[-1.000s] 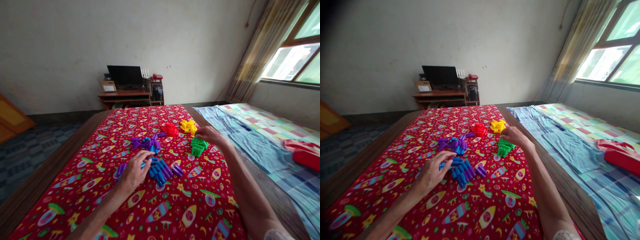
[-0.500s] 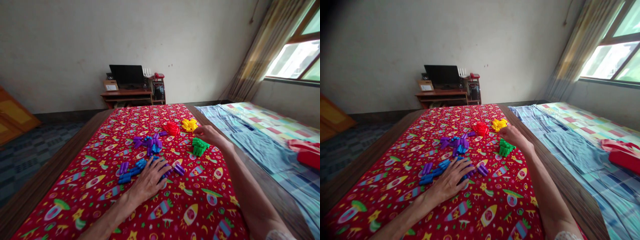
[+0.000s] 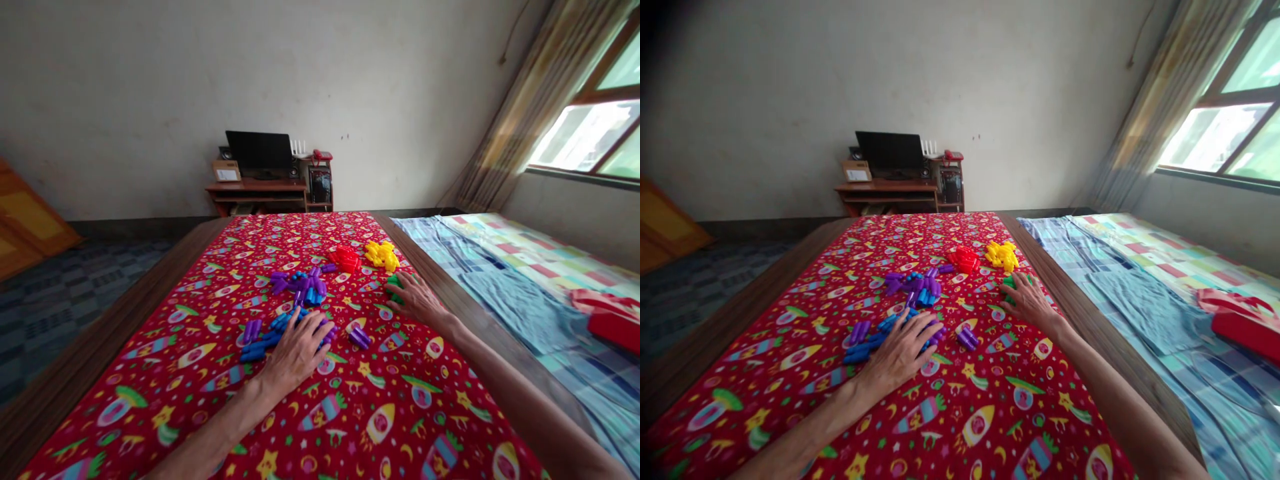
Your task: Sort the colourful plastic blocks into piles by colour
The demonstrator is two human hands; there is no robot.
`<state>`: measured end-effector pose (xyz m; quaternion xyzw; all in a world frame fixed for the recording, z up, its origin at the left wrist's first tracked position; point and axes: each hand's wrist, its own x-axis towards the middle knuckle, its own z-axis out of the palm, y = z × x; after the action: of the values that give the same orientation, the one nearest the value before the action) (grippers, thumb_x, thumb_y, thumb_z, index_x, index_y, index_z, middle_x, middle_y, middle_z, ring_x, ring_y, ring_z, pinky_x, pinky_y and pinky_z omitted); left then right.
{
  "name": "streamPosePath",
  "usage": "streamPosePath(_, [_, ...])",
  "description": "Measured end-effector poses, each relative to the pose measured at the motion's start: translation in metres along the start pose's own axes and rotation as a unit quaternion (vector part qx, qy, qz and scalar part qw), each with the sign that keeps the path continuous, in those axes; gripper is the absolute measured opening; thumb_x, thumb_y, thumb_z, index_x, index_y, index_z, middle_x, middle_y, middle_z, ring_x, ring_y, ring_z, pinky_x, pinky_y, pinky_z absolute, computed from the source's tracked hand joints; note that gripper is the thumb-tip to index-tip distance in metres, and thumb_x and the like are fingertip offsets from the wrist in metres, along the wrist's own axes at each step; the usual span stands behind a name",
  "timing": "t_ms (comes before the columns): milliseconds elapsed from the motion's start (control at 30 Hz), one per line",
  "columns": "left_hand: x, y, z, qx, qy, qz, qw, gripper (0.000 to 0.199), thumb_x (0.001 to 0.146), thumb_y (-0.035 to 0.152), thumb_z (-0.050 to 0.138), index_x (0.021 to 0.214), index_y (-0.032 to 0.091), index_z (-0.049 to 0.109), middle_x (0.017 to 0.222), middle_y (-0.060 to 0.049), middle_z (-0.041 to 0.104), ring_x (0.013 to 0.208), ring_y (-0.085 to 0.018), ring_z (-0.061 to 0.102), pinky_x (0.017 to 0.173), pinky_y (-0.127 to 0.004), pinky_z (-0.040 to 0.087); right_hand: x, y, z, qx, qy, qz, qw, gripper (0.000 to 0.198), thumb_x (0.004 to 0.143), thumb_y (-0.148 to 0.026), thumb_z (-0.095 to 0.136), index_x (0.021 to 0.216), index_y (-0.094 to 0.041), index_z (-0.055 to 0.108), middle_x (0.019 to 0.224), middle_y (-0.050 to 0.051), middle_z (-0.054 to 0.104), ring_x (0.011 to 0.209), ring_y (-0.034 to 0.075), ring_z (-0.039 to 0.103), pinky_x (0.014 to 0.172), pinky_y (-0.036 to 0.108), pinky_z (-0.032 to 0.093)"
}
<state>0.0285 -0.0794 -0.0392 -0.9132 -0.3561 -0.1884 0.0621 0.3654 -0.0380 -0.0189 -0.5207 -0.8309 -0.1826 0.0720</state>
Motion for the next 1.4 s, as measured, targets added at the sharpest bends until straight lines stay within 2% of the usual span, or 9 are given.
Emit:
streamPosePath(167, [0.003,-0.015,-0.025,-0.016,0.025,-0.023,0.999,0.036,0.099,0.038,0.038,0.125,0.021,0.057,0.126,-0.007,0.063,0.123,-0.023,0.051,0.115,-0.052,0.024,0.006,0.009,0.012,0.019,0.042,-0.010,0.999,0.036,0.092,-0.037,0.052,0.121,-0.022,0.064,0.122,0.017,0.059,0.116,0.030,0.052,0.096,0.045,0.043])
streamPosePath(333, [0.002,-0.074,-0.045,-0.045,0.116,-0.130,0.984,0.043,0.099,0.036,0.027,0.115,0.018,0.062,0.117,-0.010,0.066,0.112,-0.023,0.059,0.105,-0.043,0.042,0.009,-0.007,0.001,0.058,0.106,-0.002,0.993,0.032,0.092,-0.038,0.052,0.114,-0.020,0.067,0.122,0.017,0.061,0.118,0.032,0.052,0.100,0.053,0.040])
streamPosePath(467, [-0.013,-0.125,-0.033,-0.067,0.160,-0.218,0.960,0.052,0.097,0.042,0.019,0.106,0.016,0.064,0.108,-0.013,0.069,0.106,-0.024,0.063,0.100,-0.040,0.047,0.032,-0.047,-0.020,0.204,0.170,-0.043,0.963,0.031,0.096,-0.033,0.046,0.117,-0.020,0.065,0.118,0.014,0.066,0.113,0.026,0.059,0.101,0.048,0.043])
streamPosePath(567, [-0.027,-0.146,-0.018,-0.088,0.161,-0.273,0.944,0.055,0.095,0.046,0.017,0.104,0.016,0.063,0.105,-0.013,0.071,0.104,-0.024,0.065,0.098,-0.041,0.049,0.066,-0.081,-0.023,0.332,0.150,-0.081,0.928,0.036,0.098,-0.035,0.041,0.124,-0.020,0.061,0.121,0.013,0.065,0.114,0.022,0.061,0.095,0.037,0.050])
streamPosePath(667, [-0.036,-0.152,-0.009,-0.111,0.158,-0.301,0.934,0.057,0.094,0.048,0.017,0.106,0.015,0.062,0.112,-0.015,0.069,0.109,-0.025,0.063,0.100,-0.041,0.048,0.109,-0.103,-0.013,0.362,0.103,-0.077,0.923,0.042,0.099,-0.039,0.037,0.129,-0.017,0.057,0.134,0.015,0.057,0.125,0.023,0.053,0.102,0.039,0.045])
streamPosePath(833, [-0.039,-0.152,-0.009,-0.137,0.158,-0.316,0.926,0.056,0.094,0.048,0.019,0.111,0.016,0.061,0.117,-0.014,0.068,0.113,-0.024,0.062,0.101,-0.042,0.047,0.163,-0.119,0.014,0.285,0.019,-0.019,0.958,0.038,0.100,-0.035,0.037,0.128,-0.016,0.056,0.134,0.017,0.053,0.131,0.027,0.043,0.106,0.048,0.036])
streamPosePath(1000, [-0.039,-0.153,-0.008,-0.158,0.154,-0.328,0.919,0.058,0.094,0.047,0.018,0.114,0.013,0.060,0.120,-0.015,0.067,0.115,-0.025,0.061,0.103,-0.044,0.046,0.170,-0.149,0.026,0.281,0.007,-0.054,0.958,0.039,0.102,-0.037,0.032,0.108,-0.016,0.065,0.101,0.012,0.066,0.105,0.022,0.058,0.098,0.042,0.041])
streamPosePath(1167, [-0.039,-0.151,-0.009,-0.181,0.153,-0.331,0.913,0.063,0.095,0.052,0.016,0.125,0.012,0.055,0.131,-0.016,0.060,0.124,-0.024,0.055,0.107,-0.044,0.042,0.167,-0.172,0.014,0.379,0.043,-0.186,0.906,0.043,0.102,-0.040,0.028,0.119,-0.016,0.060,0.111,0.010,0.066,0.107,0.017,0.058,0.096,0.030,0.042])
streamPosePath(1400, [-0.034,-0.140,-0.016,-0.199,0.122,-0.313,0.921,0.071,0.094,0.055,0.014,0.134,0.009,0.049,0.139,-0.017,0.053,0.134,-0.025,0.044,0.112,-0.044,0.035,0.211,-0.182,0.011,0.390,0.000,-0.131,0.911,0.037,0.102,-0.033,0.032,0.116,-0.015,0.060,0.110,0.010,0.066,0.107,0.020,0.058,0.096,0.034,0.042])
